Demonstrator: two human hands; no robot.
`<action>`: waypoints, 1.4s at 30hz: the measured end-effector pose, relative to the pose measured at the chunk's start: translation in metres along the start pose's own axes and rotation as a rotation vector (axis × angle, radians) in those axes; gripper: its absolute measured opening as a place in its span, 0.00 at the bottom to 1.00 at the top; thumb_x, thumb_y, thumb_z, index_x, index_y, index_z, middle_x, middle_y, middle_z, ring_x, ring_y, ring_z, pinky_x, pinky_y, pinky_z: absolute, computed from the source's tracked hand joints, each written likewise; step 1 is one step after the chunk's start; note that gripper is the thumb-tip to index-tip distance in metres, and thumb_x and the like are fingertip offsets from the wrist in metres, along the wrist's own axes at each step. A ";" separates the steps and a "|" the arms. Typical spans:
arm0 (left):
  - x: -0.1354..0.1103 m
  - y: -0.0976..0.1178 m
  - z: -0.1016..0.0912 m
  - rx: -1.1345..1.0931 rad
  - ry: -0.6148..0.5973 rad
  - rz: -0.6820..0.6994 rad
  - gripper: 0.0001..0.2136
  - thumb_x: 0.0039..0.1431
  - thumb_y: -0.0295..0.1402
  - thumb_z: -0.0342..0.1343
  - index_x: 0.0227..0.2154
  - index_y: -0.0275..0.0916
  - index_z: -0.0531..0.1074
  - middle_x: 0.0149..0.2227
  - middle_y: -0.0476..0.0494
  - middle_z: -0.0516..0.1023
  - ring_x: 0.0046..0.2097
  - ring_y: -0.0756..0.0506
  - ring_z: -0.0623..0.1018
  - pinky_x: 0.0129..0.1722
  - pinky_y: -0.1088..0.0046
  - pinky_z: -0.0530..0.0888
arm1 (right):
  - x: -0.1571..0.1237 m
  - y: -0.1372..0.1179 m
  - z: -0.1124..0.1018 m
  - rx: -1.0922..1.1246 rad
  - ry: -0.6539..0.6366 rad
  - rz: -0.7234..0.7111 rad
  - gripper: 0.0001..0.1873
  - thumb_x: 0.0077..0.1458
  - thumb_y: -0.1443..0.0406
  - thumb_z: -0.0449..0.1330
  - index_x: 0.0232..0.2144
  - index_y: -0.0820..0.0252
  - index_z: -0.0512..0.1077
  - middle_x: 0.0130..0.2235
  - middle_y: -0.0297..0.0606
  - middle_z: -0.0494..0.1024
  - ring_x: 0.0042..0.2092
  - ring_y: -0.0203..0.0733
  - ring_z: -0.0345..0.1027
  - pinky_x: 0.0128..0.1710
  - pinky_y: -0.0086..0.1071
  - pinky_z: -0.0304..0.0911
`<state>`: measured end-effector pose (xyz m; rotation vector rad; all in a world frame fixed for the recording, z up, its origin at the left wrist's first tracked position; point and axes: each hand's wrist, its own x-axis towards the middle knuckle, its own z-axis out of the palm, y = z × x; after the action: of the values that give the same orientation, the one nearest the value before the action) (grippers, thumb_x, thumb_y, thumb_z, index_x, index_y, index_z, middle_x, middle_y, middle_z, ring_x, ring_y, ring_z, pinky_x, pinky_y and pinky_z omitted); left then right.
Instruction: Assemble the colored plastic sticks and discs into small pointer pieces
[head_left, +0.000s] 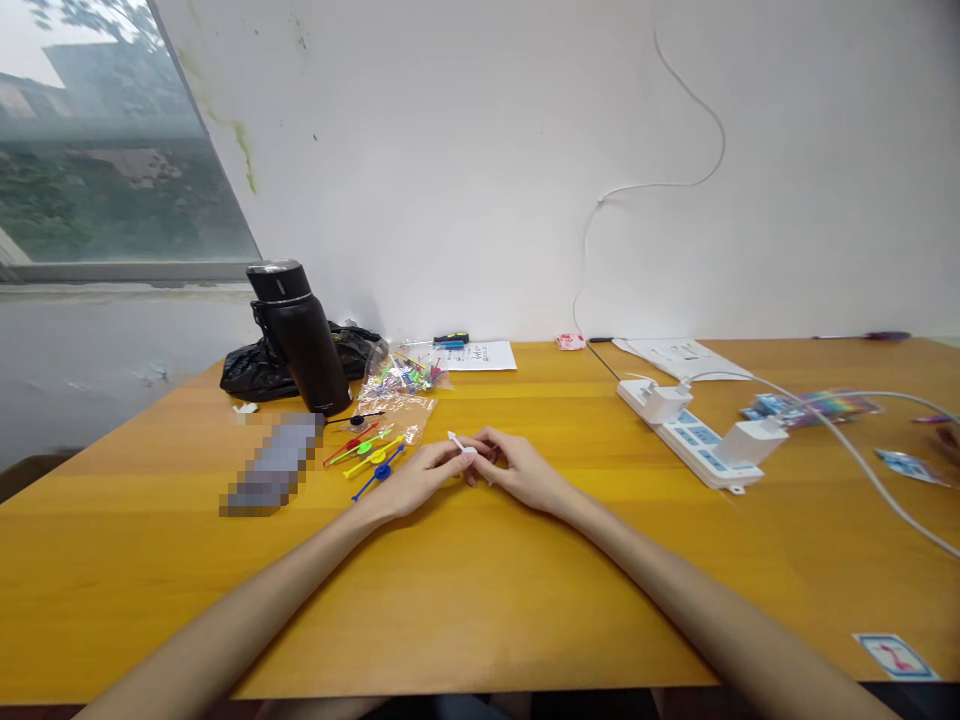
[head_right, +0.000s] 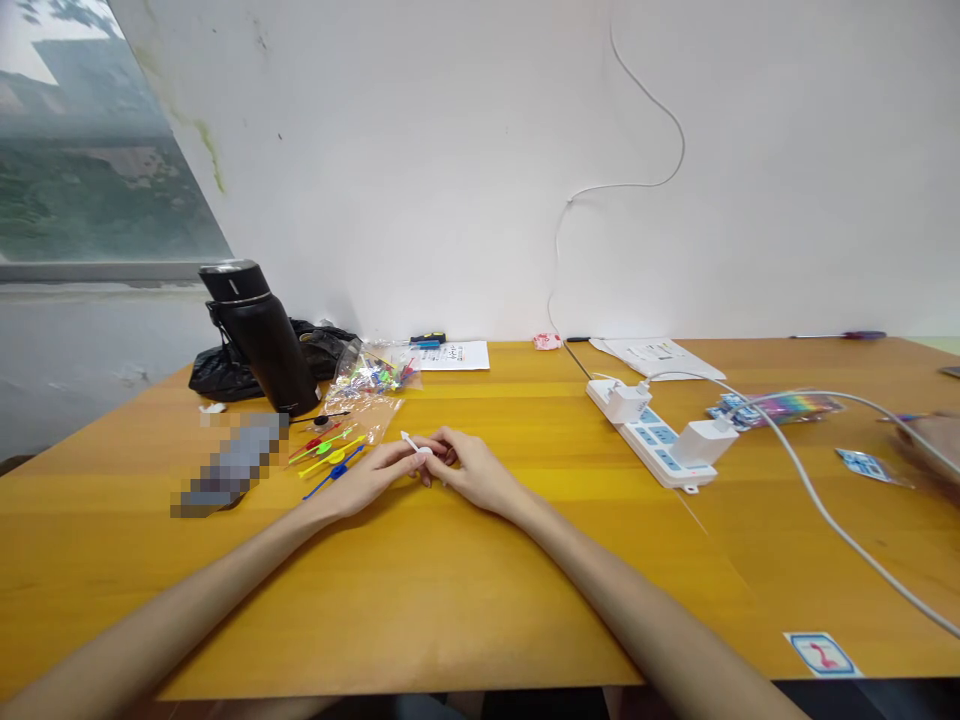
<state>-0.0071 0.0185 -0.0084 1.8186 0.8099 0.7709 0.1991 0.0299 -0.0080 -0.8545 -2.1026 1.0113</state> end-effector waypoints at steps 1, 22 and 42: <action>0.000 0.000 0.000 -0.010 -0.005 -0.001 0.21 0.68 0.46 0.48 0.55 0.39 0.73 0.44 0.40 0.79 0.45 0.43 0.76 0.52 0.65 0.70 | 0.000 0.000 0.000 -0.015 0.006 -0.003 0.15 0.65 0.53 0.56 0.37 0.59 0.69 0.34 0.36 0.79 0.34 0.38 0.69 0.35 0.30 0.64; 0.001 0.002 0.002 -0.015 -0.016 0.017 0.21 0.69 0.45 0.47 0.54 0.38 0.74 0.45 0.40 0.79 0.44 0.44 0.76 0.50 0.67 0.70 | -0.002 0.000 -0.002 0.025 -0.015 -0.015 0.15 0.66 0.53 0.55 0.37 0.59 0.69 0.34 0.35 0.78 0.31 0.36 0.68 0.33 0.29 0.63; 0.005 -0.004 0.004 -0.089 0.188 0.049 0.18 0.70 0.46 0.45 0.48 0.39 0.72 0.37 0.45 0.78 0.38 0.46 0.76 0.38 0.71 0.71 | 0.002 0.004 -0.002 0.032 -0.027 0.071 0.20 0.67 0.51 0.53 0.40 0.62 0.73 0.39 0.39 0.79 0.38 0.39 0.71 0.41 0.30 0.62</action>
<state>-0.0015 0.0216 -0.0132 1.7101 0.8402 1.0057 0.2008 0.0343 -0.0097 -0.9099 -2.0858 1.0958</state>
